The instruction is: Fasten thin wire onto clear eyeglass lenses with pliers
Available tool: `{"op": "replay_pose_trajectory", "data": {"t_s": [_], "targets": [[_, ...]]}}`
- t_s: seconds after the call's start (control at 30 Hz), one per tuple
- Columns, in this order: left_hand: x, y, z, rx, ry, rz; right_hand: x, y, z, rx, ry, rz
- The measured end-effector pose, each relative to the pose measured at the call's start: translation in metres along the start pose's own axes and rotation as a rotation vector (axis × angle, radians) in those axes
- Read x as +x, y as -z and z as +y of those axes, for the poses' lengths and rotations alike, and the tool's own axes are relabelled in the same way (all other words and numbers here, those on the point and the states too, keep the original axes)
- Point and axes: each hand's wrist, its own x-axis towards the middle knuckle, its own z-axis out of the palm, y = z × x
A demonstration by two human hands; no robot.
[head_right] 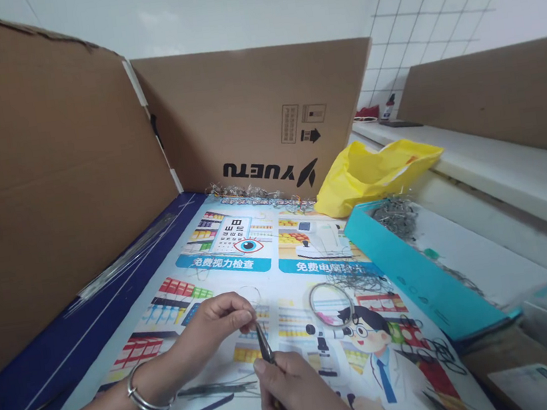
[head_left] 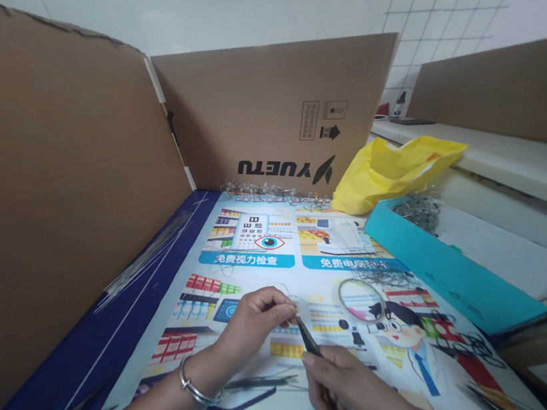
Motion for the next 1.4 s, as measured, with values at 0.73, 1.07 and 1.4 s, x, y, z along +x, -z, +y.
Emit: {"op": "replay_pose_trajectory", "data": {"t_s": [0.73,1.07,1.4], "targets": [[-0.001,0.001,-0.010,0.087,-0.101,-0.056,0.001,0.000,0.002,0.058,-0.021,-0.006],[-0.002,0.003,-0.010,0.153,-0.124,-0.068,-0.002,-0.003,-0.005,0.050,-0.012,-0.004],[-0.006,-0.003,-0.005,0.301,-0.133,0.042,-0.002,-0.003,-0.006,0.002,-0.033,-0.009]]}}
